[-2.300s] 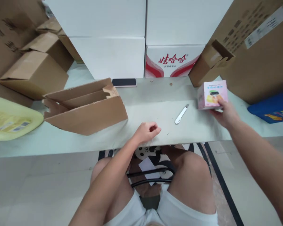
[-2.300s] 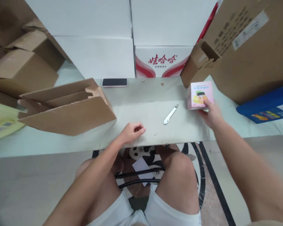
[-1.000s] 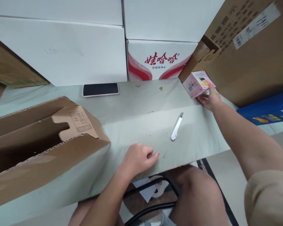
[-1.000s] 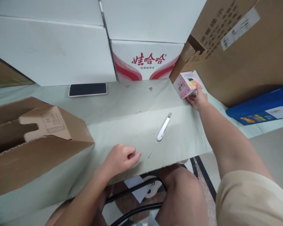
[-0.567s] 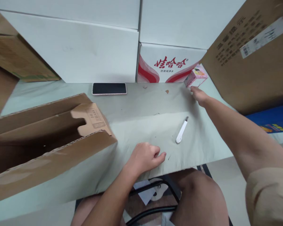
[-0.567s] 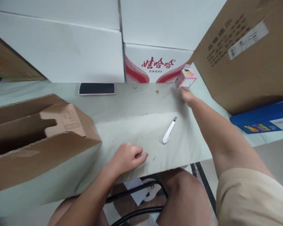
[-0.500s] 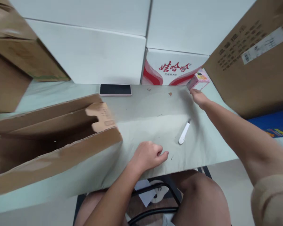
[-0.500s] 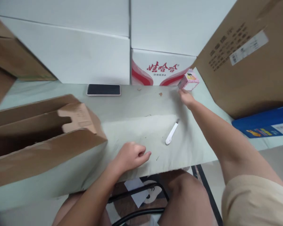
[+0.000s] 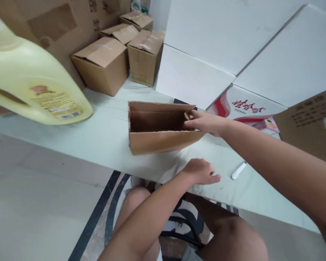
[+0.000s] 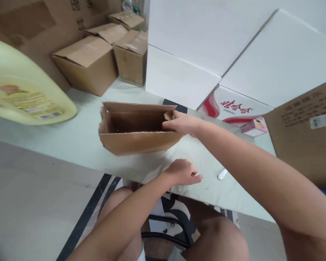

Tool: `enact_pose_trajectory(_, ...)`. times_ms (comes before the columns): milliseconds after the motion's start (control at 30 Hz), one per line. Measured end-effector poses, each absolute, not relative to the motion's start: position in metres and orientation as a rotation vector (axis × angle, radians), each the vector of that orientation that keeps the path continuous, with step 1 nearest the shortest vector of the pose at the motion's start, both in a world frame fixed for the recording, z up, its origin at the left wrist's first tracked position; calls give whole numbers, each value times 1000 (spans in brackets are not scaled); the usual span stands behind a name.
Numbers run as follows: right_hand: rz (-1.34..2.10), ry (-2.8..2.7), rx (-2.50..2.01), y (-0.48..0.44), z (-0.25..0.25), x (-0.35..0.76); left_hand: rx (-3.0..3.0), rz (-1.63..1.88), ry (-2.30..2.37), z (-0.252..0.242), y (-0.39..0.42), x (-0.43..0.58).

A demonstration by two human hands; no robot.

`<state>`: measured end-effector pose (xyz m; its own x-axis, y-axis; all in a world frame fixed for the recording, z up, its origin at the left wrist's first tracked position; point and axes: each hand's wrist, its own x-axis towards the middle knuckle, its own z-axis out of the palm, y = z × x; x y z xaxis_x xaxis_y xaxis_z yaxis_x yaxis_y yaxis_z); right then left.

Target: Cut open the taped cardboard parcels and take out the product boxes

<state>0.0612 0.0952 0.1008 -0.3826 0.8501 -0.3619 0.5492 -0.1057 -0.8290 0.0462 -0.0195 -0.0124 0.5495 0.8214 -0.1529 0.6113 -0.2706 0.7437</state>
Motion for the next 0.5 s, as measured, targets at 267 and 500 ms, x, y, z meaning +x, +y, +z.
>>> enact_pose_trajectory(267,1737,-1428,-1835,78,107,107,1991,423,1098,-9,-26,30)
enact_pose_trajectory(500,1267,-982,-1744,47,102,175,2039,381,1078,-11,-32,40)
